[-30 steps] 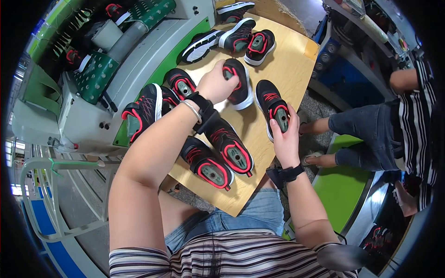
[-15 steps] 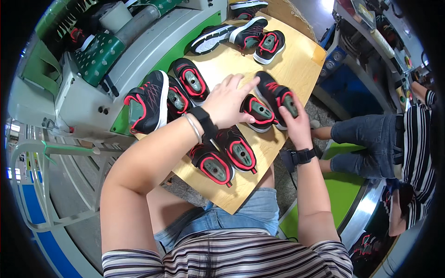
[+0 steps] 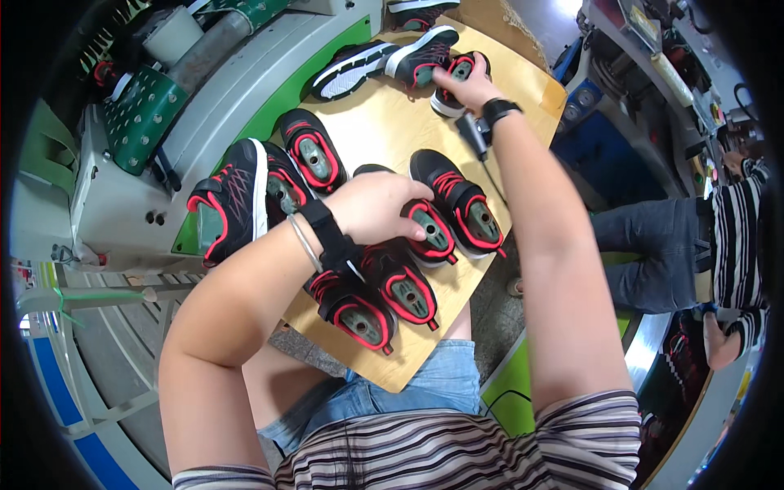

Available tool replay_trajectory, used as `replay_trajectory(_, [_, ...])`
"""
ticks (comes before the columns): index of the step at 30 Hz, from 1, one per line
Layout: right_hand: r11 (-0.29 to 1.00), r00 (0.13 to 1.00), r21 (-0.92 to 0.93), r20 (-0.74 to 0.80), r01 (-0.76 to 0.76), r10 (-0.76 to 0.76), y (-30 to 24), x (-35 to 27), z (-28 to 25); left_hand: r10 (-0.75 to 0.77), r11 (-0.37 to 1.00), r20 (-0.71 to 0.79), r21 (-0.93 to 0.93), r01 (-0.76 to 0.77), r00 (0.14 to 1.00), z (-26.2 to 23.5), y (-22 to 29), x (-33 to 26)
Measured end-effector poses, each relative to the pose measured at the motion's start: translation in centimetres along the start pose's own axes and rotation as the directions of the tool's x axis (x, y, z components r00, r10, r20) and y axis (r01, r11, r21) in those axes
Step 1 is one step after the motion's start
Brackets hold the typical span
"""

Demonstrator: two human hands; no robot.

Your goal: Sort manufactured shoes and place them on an assembly line or sorting table.

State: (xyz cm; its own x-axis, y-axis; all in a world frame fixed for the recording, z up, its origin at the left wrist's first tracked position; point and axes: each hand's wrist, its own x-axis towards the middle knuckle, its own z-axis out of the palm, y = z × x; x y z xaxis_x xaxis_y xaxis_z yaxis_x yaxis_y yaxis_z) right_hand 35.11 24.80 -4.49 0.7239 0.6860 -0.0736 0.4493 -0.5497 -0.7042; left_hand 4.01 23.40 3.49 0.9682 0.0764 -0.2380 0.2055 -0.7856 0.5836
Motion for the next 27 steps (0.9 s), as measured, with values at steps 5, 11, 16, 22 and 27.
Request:
replay_trajectory(5, [0.932, 0.988, 0.355, 0.108, 0.069, -0.114, 0.7, -2.4, -1.4, 0.021, 0.998, -0.179, -0.060, -0.032, 0.984, 1.7, -1.2, -1.3])
replay_trajectory(11, [0.873, 0.942, 0.485, 0.316, -0.055, -0.116, 4.8, -12.8, -8.0, -0.016, 0.995, -0.096, -0.097, 0.007, 0.995, 1.1, -0.7, -1.3])
replay_trajectory(16, [0.929, 0.888, 0.282, 0.322, 0.241, -0.328, 6.4, -22.8, -9.2, -0.256, 0.957, -0.047, -0.155, 0.246, 0.966, -5.3, -0.5, -0.3])
replay_trajectory(22, [0.906, 0.961, 0.370, 0.099, 0.206, -0.259, 6.9, -25.0, -7.1, -0.564, 0.712, -0.441, 0.168, 0.681, 0.698, -12.4, -10.8, 7.3])
replay_trajectory(27, [0.874, 0.957, 0.437, 0.085, 0.214, -0.276, 7.4, -24.5, -6.6, -0.603, 0.675, -0.372, 0.234, 0.700, 0.706, -10.8, -14.3, 9.3])
